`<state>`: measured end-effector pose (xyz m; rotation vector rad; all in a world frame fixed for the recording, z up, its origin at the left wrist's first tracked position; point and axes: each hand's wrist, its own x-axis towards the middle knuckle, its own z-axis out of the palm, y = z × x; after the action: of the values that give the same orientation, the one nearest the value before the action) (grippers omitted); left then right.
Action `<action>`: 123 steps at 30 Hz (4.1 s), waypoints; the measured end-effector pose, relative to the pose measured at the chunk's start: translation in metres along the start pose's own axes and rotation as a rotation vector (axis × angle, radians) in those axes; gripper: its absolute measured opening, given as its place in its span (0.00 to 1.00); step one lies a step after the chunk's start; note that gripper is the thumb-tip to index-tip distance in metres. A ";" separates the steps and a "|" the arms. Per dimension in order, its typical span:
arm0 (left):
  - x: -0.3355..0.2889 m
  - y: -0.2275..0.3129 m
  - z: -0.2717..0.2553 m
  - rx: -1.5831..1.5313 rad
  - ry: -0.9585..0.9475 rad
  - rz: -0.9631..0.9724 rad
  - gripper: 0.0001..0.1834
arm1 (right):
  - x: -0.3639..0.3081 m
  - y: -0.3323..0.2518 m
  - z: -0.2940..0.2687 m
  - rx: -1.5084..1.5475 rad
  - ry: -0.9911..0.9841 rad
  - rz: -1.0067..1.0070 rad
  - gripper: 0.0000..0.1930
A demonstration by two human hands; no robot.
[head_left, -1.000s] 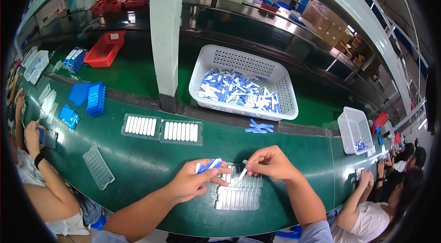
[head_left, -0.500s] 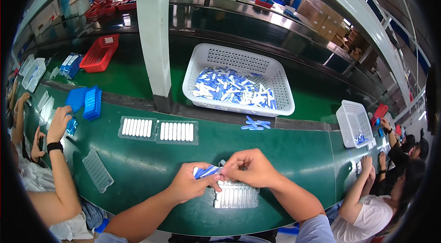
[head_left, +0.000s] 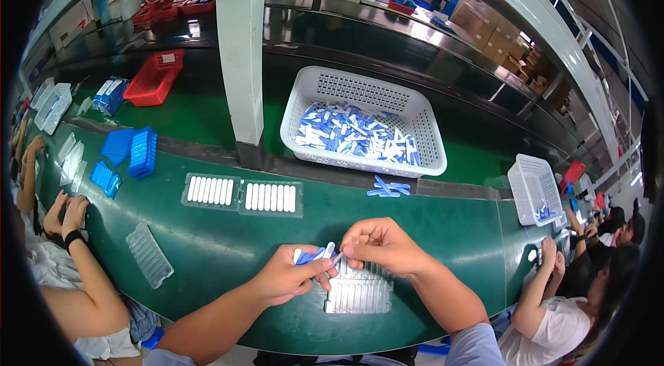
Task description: The person places plastic strips into the slots of clear plastic trays by hand and grabs additional strips from a basket.
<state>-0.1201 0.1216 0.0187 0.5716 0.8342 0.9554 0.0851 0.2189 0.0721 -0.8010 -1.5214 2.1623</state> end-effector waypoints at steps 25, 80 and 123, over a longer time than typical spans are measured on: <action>0.000 0.003 0.002 0.075 0.082 0.059 0.19 | -0.021 -0.002 -0.041 -0.368 0.277 -0.015 0.08; -0.001 0.001 0.006 0.054 0.057 -0.002 0.17 | -0.037 0.044 -0.031 -0.985 0.476 -0.438 0.16; 0.000 0.001 0.011 0.047 -0.003 -0.078 0.16 | -0.052 0.041 -0.037 -1.043 0.369 -0.336 0.11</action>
<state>-0.1114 0.1219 0.0259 0.5767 0.8719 0.8655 0.1491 0.2003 0.0362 -1.0417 -2.3181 0.8166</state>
